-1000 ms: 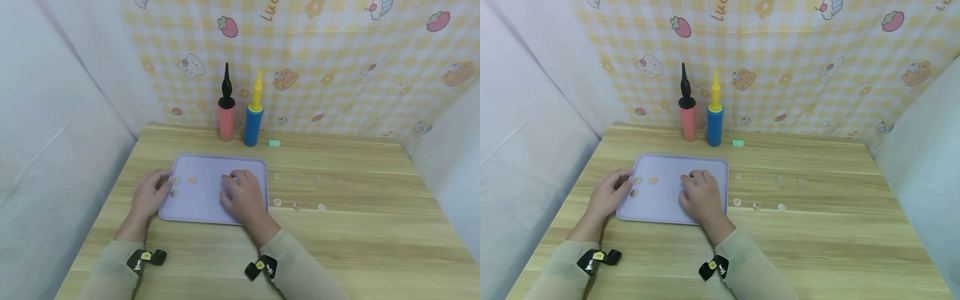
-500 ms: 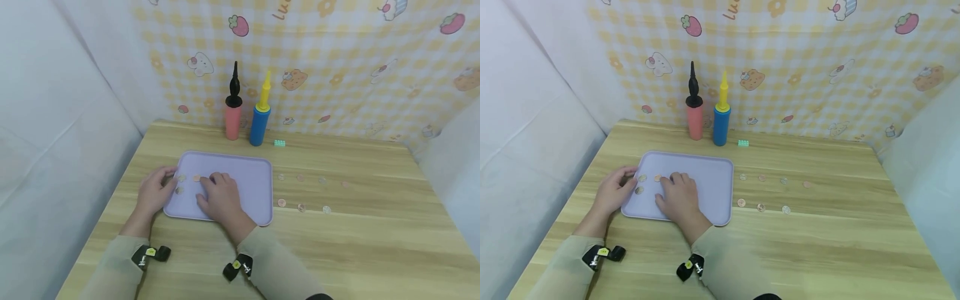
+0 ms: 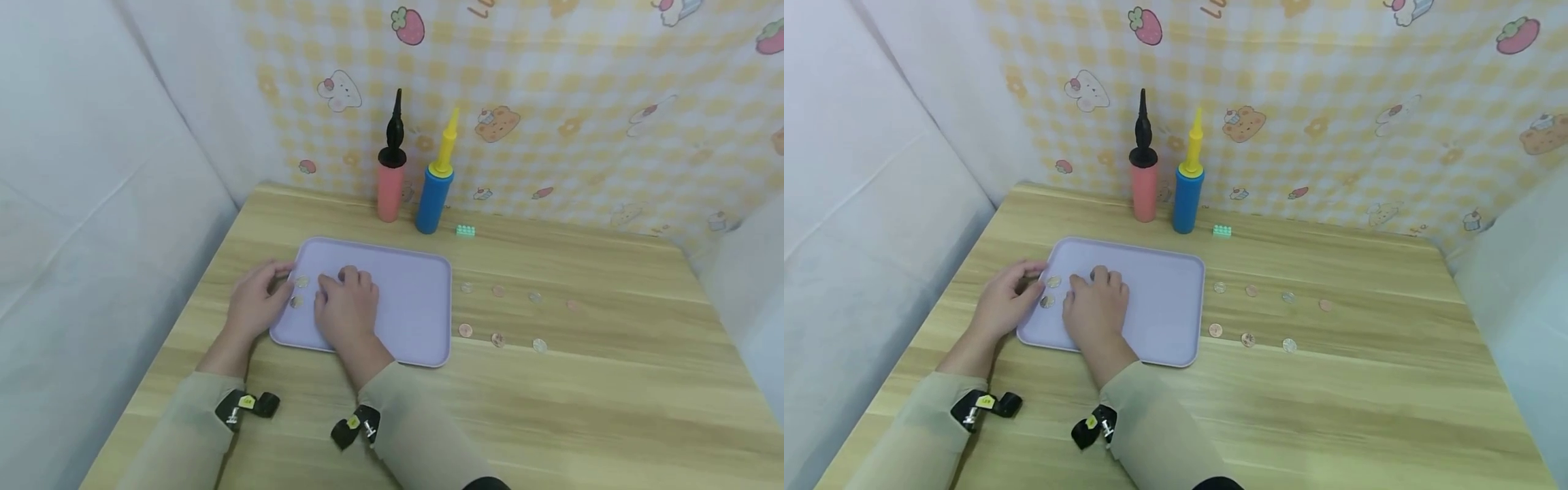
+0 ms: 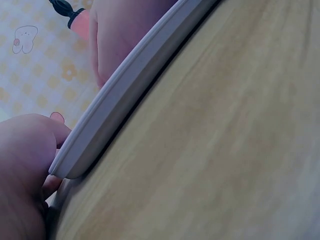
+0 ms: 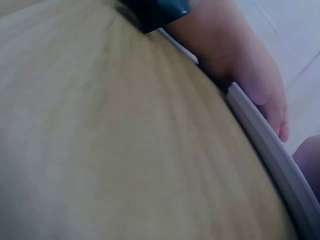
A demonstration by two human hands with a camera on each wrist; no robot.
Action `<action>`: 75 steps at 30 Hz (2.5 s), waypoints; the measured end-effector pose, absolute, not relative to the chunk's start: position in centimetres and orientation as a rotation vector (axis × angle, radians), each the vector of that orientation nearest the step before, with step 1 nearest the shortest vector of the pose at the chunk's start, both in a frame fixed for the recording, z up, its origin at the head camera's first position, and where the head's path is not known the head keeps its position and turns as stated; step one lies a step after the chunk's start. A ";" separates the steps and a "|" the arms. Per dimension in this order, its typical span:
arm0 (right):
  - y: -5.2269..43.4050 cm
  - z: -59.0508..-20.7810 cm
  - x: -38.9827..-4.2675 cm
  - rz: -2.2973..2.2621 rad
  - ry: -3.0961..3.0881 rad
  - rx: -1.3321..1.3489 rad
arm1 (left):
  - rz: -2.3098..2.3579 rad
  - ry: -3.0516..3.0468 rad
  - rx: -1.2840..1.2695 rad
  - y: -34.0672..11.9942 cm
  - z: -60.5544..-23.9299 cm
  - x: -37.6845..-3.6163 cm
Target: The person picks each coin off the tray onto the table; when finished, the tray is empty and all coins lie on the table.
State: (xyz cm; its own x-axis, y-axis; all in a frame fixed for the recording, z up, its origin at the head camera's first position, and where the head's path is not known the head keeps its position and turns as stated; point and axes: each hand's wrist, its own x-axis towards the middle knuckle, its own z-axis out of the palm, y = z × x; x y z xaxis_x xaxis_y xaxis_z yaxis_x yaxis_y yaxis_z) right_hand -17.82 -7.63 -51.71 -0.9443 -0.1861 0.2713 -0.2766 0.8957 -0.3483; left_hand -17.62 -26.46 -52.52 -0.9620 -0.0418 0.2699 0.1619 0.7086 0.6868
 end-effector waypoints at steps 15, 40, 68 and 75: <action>-6.9 -51.4 -18.5 0.830 -2.881 0.303 | -1.111 -2.687 -0.078 -26.6 -52.0 -17.5; -5.9 -50.9 -18.5 0.841 -2.899 0.834 | -1.084 -2.688 -0.108 -26.5 -52.1 -17.4; -5.8 -51.5 -18.3 0.953 -2.505 1.278 | -1.060 -2.672 -0.136 -26.6 -52.1 -17.2; -5.7 -50.9 -18.1 0.721 -2.402 1.500 | -1.061 -2.660 -0.150 -26.6 -52.2 -17.2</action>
State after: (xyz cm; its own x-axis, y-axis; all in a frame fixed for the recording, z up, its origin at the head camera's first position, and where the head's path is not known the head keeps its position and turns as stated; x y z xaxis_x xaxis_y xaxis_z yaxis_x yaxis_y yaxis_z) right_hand -18.08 -5.71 -50.91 -0.4557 -0.7800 0.4289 -0.8872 0.3592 -0.2894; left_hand -17.21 -26.58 -52.21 -0.9574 -0.0049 0.2886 0.1950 0.7261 0.6594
